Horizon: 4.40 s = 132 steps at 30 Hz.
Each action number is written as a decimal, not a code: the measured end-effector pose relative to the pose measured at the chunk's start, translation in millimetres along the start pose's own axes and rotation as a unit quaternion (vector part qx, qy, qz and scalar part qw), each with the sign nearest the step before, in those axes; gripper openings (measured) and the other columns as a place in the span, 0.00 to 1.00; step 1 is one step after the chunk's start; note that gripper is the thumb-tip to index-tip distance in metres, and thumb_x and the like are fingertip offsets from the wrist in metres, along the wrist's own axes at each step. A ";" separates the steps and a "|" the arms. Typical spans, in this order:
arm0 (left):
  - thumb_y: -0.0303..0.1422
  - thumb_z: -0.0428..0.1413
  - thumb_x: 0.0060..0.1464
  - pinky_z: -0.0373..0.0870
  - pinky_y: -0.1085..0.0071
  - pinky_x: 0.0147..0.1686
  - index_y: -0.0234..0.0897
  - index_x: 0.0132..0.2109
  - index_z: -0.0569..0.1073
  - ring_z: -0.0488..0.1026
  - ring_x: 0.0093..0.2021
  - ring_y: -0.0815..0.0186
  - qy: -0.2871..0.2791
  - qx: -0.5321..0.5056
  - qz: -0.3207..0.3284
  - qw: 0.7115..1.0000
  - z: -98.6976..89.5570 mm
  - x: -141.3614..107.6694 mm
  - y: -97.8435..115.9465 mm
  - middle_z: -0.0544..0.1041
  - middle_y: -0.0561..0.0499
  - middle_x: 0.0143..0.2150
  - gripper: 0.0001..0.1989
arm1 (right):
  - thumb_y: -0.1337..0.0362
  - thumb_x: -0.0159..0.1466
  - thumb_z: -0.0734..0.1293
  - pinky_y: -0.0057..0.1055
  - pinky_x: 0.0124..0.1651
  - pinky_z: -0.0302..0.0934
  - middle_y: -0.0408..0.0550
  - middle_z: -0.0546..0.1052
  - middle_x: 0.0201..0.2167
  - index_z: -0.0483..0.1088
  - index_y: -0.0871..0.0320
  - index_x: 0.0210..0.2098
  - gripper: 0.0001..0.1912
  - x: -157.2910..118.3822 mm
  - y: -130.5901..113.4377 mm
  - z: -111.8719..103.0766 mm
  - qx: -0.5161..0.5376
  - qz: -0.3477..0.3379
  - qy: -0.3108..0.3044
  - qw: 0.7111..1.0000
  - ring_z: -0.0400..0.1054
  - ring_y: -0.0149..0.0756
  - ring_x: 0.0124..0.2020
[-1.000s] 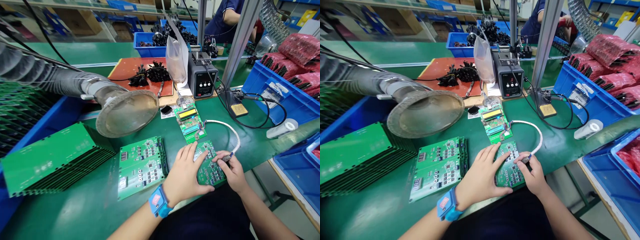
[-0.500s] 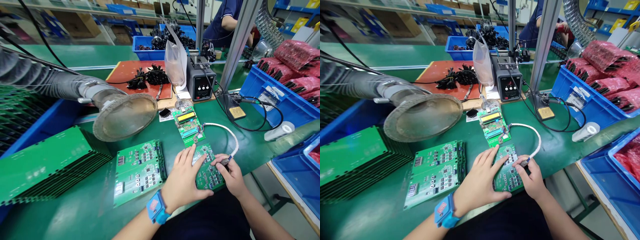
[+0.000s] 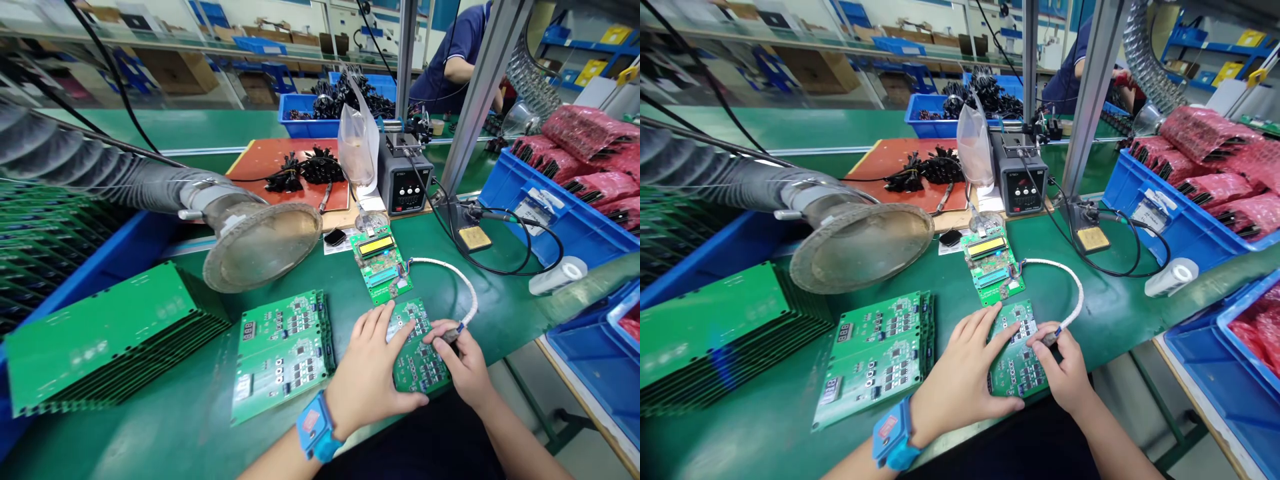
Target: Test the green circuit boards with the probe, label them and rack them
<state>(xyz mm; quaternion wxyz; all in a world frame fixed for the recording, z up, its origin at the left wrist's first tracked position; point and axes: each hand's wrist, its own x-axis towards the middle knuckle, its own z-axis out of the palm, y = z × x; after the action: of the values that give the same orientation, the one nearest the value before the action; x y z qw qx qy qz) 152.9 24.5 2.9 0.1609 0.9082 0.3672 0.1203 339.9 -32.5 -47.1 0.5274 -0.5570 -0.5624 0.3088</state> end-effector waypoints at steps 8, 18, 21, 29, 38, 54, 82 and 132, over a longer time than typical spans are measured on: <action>0.51 0.69 0.27 0.55 0.39 0.58 0.39 0.61 0.66 0.56 0.63 0.35 -0.003 -0.004 -0.008 1.000 0.1 0.2 -0.2 0.59 0.32 0.66 0.51 | 0.64 0.66 0.62 0.37 0.50 0.64 0.48 0.77 0.35 0.71 0.54 0.37 0.05 1.0 1.9 0.9 -0.005 -0.010 -0.002 1.000 0.69 0.42 0.48; 0.50 0.69 0.27 0.56 0.39 0.57 0.39 0.59 0.68 0.57 0.63 0.35 0.003 -0.001 -0.001 1.000 -0.9 1.9 0.1 0.61 0.33 0.64 0.49 | 0.67 0.64 0.64 0.36 0.47 0.66 0.48 0.78 0.35 0.70 0.54 0.36 0.04 2.6 3.6 3.4 -0.035 -0.022 0.019 0.999 0.71 0.42 0.46; 0.51 0.68 0.28 0.55 0.39 0.57 0.39 0.60 0.68 0.57 0.62 0.35 -0.002 0.007 -0.001 1.000 -1.7 2.3 -0.2 0.60 0.32 0.64 0.49 | 0.67 0.64 0.63 0.35 0.46 0.66 0.48 0.78 0.34 0.70 0.54 0.35 0.04 3.0 2.3 4.4 -0.040 -0.018 0.027 0.999 0.72 0.41 0.45; 0.52 0.67 0.30 0.56 0.40 0.57 0.38 0.60 0.67 0.56 0.63 0.36 -0.007 0.010 0.003 1.000 -1.8 2.4 0.6 0.59 0.31 0.65 0.48 | 0.64 0.66 0.62 0.38 0.52 0.64 0.47 0.78 0.35 0.71 0.54 0.36 0.06 2.4 -4.0 -1.6 0.016 0.005 0.001 1.000 0.70 0.41 0.47; 0.50 0.68 0.31 0.55 0.39 0.57 0.37 0.60 0.67 0.56 0.63 0.33 -0.001 0.011 0.008 1.000 -0.2 0.8 -0.1 0.58 0.29 0.65 0.48 | 0.66 0.66 0.63 0.37 0.54 0.61 0.46 0.77 0.35 0.70 0.54 0.37 0.04 2.7 -4.3 -1.2 0.039 0.013 -0.005 0.999 0.69 0.40 0.48; 0.47 0.70 0.27 0.57 0.37 0.56 0.38 0.60 0.67 0.57 0.63 0.33 0.003 0.011 0.004 1.000 2.3 -2.0 -2.1 0.58 0.28 0.65 0.50 | 0.66 0.66 0.63 0.35 0.54 0.59 0.44 0.77 0.36 0.71 0.53 0.38 0.05 -0.2 0.7 1.6 0.035 0.018 -0.002 0.999 0.68 0.38 0.48; 0.47 0.70 0.24 0.55 0.36 0.57 0.40 0.59 0.68 0.56 0.63 0.33 -0.008 -0.004 -0.013 1.000 1.2 -1.8 -2.2 0.57 0.30 0.66 0.51 | 0.69 0.63 0.64 0.33 0.49 0.64 0.45 0.78 0.32 0.70 0.54 0.36 0.04 -1.1 6.8 6.5 -0.044 -0.023 0.033 0.998 0.71 0.38 0.45; 0.51 0.69 0.30 0.53 0.38 0.59 0.39 0.61 0.66 0.52 0.65 0.35 -0.020 -0.027 -0.007 0.999 -1.1 -2.6 1.7 0.54 0.32 0.68 0.50 | 0.65 0.66 0.63 0.42 0.51 0.65 0.50 0.79 0.34 0.72 0.55 0.36 0.06 -2.4 -5.2 -2.4 -0.021 0.011 0.018 1.000 0.71 0.43 0.47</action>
<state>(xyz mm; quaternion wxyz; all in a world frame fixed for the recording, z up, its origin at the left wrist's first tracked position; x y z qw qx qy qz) 151.8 21.7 4.3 0.1939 0.9030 0.3671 0.1107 340.2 -36.4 -42.2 0.5217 -0.5799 -0.5530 0.2929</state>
